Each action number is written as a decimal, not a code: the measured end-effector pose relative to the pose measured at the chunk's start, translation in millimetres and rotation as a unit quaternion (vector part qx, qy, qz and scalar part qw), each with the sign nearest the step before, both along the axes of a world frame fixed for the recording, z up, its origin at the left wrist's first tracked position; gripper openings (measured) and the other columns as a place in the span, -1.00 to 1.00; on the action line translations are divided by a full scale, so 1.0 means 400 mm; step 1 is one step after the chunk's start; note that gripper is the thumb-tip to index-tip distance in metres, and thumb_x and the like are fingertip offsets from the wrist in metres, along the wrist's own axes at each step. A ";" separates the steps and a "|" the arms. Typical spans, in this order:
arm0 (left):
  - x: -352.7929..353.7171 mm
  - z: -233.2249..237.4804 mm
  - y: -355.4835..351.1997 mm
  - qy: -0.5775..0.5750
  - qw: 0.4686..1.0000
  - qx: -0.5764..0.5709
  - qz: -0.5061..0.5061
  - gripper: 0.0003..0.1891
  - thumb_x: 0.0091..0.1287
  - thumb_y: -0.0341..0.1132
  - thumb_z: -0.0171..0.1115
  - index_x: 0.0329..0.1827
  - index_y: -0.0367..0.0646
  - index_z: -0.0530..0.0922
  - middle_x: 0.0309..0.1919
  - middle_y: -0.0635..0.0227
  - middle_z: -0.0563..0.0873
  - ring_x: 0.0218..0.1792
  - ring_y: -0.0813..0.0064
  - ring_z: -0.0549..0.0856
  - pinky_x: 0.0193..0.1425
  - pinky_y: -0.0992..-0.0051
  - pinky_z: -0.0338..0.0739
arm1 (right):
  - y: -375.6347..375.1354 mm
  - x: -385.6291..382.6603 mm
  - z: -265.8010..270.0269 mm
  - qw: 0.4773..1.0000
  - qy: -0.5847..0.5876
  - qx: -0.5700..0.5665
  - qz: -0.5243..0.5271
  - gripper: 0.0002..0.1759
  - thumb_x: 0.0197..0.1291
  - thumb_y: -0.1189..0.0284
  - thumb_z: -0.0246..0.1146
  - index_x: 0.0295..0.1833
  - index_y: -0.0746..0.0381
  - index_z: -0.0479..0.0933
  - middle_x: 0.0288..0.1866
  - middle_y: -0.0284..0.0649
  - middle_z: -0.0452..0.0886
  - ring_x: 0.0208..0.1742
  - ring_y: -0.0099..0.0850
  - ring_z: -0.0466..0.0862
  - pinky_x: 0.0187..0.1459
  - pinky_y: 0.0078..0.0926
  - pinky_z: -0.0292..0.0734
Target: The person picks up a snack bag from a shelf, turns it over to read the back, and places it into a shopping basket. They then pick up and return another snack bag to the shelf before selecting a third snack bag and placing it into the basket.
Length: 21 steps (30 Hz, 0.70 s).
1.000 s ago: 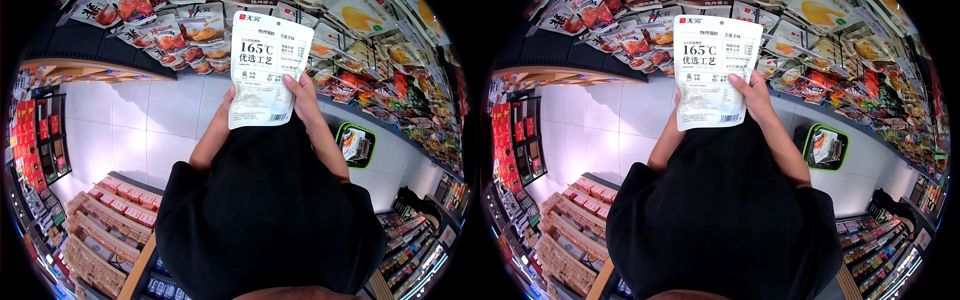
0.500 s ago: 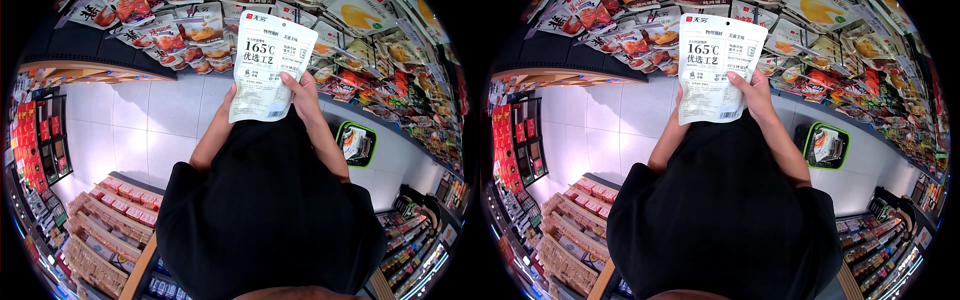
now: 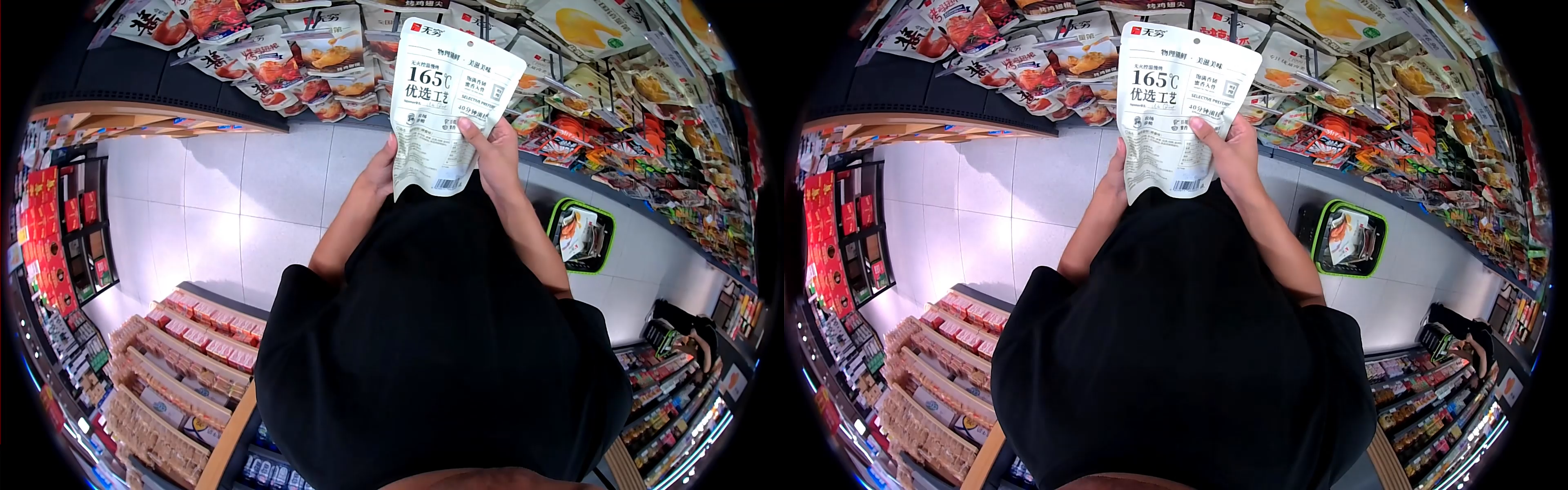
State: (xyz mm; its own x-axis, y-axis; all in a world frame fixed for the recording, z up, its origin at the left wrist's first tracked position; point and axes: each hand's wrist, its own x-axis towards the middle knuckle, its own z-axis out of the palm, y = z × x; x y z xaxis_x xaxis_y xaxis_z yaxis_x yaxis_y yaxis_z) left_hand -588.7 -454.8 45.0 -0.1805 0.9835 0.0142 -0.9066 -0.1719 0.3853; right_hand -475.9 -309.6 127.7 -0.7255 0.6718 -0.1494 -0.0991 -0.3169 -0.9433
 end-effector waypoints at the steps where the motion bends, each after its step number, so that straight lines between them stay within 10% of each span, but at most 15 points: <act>1: 0.000 -0.002 0.001 0.000 1.000 0.000 0.000 -0.14 0.30 0.20 0.11 0.48 -0.21 0.10 0.38 0.08 0.34 0.37 0.17 0.37 0.42 0.18 0.29 | 0.000 -0.001 0.000 1.000 0.000 0.000 0.000 -0.69 0.20 0.50 0.32 0.04 0.37 0.52 -0.06 -0.15 0.68 -0.09 -0.50 0.67 -0.02 -0.54 0.56; 21: 0.003 0.030 0.018 0.034 0.998 0.000 0.048 -0.14 0.34 0.25 -0.02 0.50 -0.19 0.03 0.42 0.06 0.27 0.38 0.13 0.35 0.40 0.17 0.32 | 0.010 -0.003 -0.004 1.000 -0.010 -0.013 0.012 -0.63 0.23 0.48 0.30 0.11 0.36 0.45 -0.03 -0.15 0.66 -0.08 -0.50 0.66 -0.02 -0.55 0.55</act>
